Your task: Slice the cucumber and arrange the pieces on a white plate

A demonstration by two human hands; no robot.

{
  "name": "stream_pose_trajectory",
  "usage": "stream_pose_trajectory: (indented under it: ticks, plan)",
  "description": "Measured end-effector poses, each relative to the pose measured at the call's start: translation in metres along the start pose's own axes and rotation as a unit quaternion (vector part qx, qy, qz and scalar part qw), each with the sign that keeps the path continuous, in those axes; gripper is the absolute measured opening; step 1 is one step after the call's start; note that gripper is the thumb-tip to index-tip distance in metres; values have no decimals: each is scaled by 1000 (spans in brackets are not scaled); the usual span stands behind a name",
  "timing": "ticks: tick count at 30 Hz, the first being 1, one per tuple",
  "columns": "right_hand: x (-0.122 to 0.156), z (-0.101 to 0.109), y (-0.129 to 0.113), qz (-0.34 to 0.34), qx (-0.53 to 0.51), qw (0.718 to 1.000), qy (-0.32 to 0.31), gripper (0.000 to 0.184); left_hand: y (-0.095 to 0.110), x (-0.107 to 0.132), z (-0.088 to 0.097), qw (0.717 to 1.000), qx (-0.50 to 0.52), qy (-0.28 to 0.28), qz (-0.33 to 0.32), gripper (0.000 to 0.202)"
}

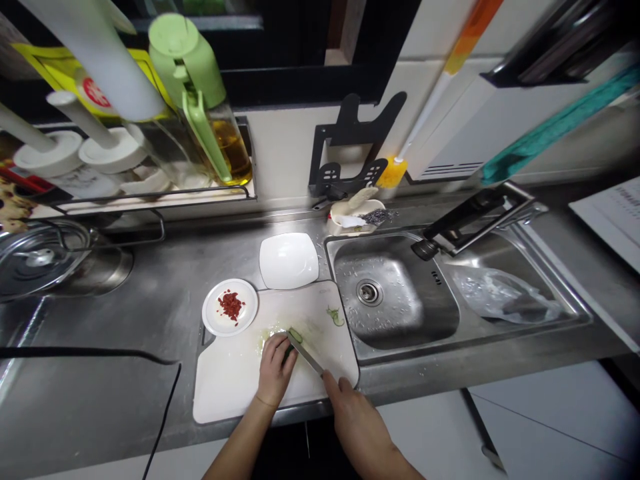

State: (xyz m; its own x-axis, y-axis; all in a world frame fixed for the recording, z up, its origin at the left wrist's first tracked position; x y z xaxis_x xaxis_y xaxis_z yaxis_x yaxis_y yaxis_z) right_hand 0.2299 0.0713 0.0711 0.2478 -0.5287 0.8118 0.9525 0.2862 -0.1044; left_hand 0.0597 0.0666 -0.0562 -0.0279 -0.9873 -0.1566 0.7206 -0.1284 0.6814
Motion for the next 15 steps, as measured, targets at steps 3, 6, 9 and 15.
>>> stream_pose_trajectory:
  ticks: [3,6,9,15]
  plan:
    - [-2,2,-1,5,5,1000,7,58,-1,1,-1,1000,5,3,3,20]
    - [-4,4,-1,8,6,1000,5,59,-3,2,-3,1000,8,2,5,21]
    - [-5,6,-1,7,8,1000,-9,59,-4,2,-4,1000,11,1,10,20]
    - [-9,4,-3,16,12,1000,7,56,-2,0,-2,1000,8,6,2,20]
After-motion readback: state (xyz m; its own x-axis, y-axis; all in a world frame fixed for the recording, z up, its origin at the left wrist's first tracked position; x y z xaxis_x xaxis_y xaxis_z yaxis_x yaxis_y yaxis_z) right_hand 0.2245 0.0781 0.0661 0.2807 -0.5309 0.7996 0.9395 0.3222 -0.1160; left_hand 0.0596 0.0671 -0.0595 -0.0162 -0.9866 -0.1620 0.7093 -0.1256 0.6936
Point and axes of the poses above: each hand's wrist, its own x-axis away from the middle knuckle, its own z-axis out of the back of the hand, y = z × x, the point moved 2 cm from there along -x, towards the middle knuckle, and after that the axes turned 15 degrees about -y, right-handed, at the moved point
